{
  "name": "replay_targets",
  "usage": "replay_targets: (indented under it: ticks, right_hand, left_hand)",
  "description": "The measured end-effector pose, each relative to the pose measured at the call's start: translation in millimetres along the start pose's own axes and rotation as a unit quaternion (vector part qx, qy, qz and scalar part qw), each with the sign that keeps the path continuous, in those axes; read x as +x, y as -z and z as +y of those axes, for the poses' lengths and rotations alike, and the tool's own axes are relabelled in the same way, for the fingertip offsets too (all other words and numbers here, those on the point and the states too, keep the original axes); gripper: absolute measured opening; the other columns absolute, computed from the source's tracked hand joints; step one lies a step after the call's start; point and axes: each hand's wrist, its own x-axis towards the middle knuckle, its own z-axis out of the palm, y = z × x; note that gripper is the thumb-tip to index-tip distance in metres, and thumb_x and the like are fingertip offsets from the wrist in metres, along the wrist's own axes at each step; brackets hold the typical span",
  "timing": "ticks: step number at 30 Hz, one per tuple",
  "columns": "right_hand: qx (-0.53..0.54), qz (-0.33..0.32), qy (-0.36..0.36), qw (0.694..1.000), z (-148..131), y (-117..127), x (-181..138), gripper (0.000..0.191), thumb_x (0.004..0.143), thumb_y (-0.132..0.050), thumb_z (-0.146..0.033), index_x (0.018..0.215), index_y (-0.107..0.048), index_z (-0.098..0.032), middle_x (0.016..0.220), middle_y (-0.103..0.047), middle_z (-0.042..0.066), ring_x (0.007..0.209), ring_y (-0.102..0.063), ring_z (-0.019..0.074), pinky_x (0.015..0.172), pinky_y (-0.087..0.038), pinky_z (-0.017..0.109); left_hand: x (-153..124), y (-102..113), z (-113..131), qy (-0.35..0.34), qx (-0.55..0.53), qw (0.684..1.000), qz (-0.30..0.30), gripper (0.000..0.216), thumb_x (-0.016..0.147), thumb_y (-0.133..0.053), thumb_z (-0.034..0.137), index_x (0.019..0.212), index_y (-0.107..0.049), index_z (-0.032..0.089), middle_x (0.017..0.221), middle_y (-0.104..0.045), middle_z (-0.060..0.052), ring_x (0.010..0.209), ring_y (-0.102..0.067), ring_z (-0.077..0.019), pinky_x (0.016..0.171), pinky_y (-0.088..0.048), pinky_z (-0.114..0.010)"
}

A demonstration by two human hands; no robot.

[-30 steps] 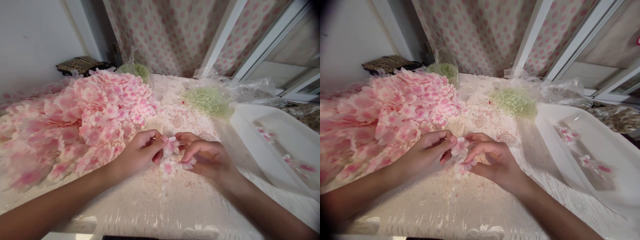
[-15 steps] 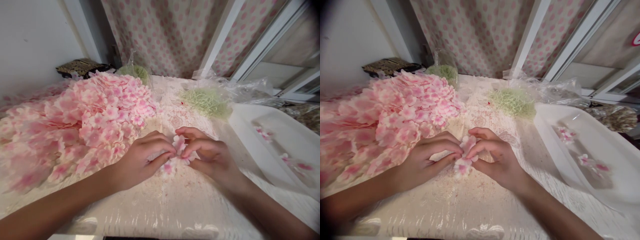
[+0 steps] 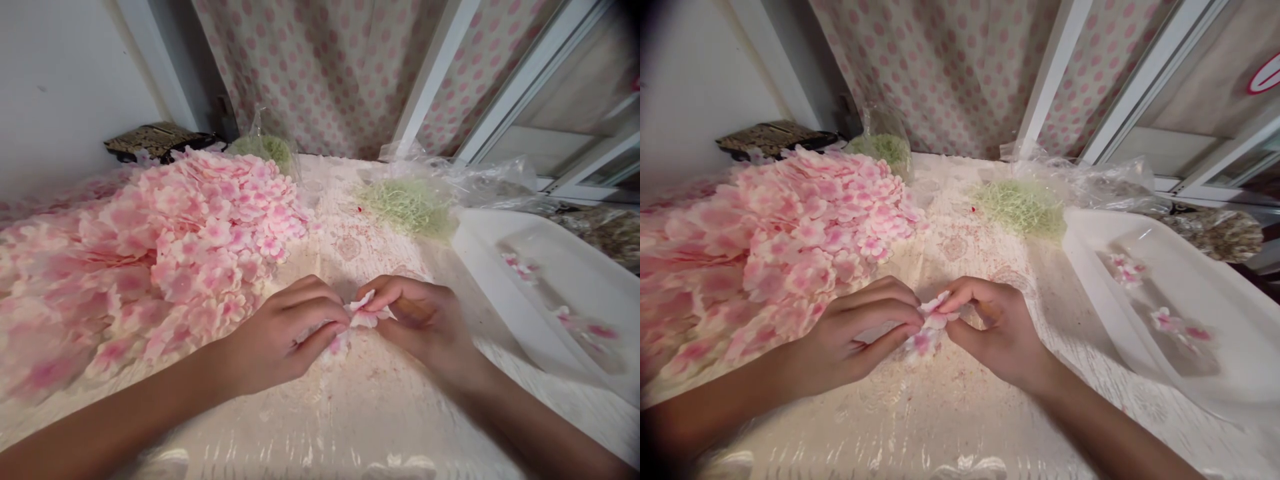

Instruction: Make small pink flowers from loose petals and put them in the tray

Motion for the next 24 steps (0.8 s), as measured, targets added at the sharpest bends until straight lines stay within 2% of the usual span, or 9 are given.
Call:
replay_targets:
  ticks: [14, 19, 24]
  right_hand:
    - [-0.018, 0.003, -0.023, 1.000, 4.7, 0.0, -1.9, 0.008, 0.070, -0.067, -0.014, 0.072, -0.063, -0.020, 0.079, -0.069, 0.002, 0.076, -0.065, 0.0149, 0.068, -0.052, 0.028]
    - [-0.030, 0.000, -0.031, 0.999, 6.0, -1.2, -1.4, 0.007, 0.072, -0.064, -0.013, 0.072, -0.061, -0.020, 0.077, -0.068, 0.001, 0.073, -0.064, 0.0138, 0.067, -0.051, 0.027]
    - [-0.056, -0.011, -0.041, 0.997, 6.3, -4.7, -3.2, 0.008, 0.074, -0.061, -0.013, 0.071, -0.057, -0.020, 0.072, -0.062, -0.001, 0.069, -0.059, 0.0117, 0.063, -0.047, 0.024]
  left_hand:
    - [-2.4, -4.0, -1.9, -0.056, 0.043, 0.997, 0.019, 0.015, 0.083, -0.048, 0.006, 0.091, -0.055, 0.015, 0.082, -0.061, -0.006, 0.077, -0.055, -0.0143, 0.069, -0.047, -0.028]
    - [-4.1, -4.1, -1.1, -0.110, 0.133, 0.985, 0.002, 0.014, 0.082, -0.048, 0.005, 0.092, -0.056, 0.011, 0.082, -0.062, -0.009, 0.078, -0.055, -0.0165, 0.071, -0.049, -0.031]
    - [-6.7, -6.3, -0.7, -0.171, 0.197, 0.965, -0.015, 0.009, 0.079, -0.053, 0.003, 0.086, -0.058, 0.007, 0.077, -0.064, -0.010, 0.078, -0.056, -0.0194, 0.070, -0.050, -0.031]
